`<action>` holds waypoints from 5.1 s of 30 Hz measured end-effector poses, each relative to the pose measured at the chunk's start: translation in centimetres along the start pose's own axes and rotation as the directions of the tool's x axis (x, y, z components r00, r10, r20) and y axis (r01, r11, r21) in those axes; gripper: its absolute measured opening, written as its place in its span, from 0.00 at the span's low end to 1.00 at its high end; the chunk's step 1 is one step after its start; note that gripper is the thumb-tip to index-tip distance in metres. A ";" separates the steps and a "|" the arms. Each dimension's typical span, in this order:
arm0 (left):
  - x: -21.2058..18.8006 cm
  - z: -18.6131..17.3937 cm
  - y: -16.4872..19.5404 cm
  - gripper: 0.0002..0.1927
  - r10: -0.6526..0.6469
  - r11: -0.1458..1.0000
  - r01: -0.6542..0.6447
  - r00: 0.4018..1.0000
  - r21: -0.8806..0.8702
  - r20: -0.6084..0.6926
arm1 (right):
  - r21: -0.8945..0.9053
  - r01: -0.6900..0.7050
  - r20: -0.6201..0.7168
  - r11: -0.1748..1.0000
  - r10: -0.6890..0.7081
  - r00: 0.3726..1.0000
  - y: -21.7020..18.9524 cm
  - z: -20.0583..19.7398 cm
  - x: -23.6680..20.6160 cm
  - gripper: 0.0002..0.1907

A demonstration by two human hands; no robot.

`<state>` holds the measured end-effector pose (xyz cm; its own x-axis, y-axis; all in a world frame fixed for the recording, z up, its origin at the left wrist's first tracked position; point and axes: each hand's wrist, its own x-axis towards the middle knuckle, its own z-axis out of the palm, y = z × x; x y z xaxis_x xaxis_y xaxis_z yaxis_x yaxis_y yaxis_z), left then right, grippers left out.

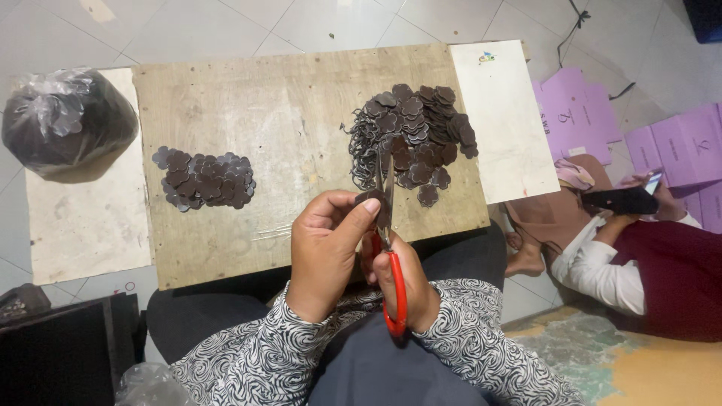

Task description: The person uses red-handled scissors to trim the edges of small, dark, flower-shaped pieces of material. They pick up each piece, cut along the perimeter, and place the finished piece on a growing pile on the table.

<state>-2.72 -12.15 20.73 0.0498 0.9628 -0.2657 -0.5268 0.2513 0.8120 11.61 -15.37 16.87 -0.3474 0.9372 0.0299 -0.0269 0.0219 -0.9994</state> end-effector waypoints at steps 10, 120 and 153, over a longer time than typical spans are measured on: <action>0.7 -1.0 -0.3 0.05 0.099 0.994 -0.101 0.994 0.041 0.044 | 0.186 -0.050 0.099 0.981 0.032 0.995 0.8 -0.8 -0.3 0.29; 0.5 -3.1 0.2 0.05 0.105 0.988 -0.115 0.989 0.103 0.101 | -0.118 -0.152 0.287 0.981 0.180 0.941 -1.4 -3.1 1.1 0.50; 0.6 -3.5 -0.8 0.05 0.094 0.985 -0.105 0.992 0.137 0.087 | 0.096 -0.220 0.328 0.971 0.178 0.928 0.2 -3.5 0.3 0.34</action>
<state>-5.23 -12.07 18.14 0.0736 0.9872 -0.1418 -0.4082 0.1596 0.8988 14.75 -13.91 16.62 -0.6343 0.7595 -0.1446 -0.0398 -0.2188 -0.9750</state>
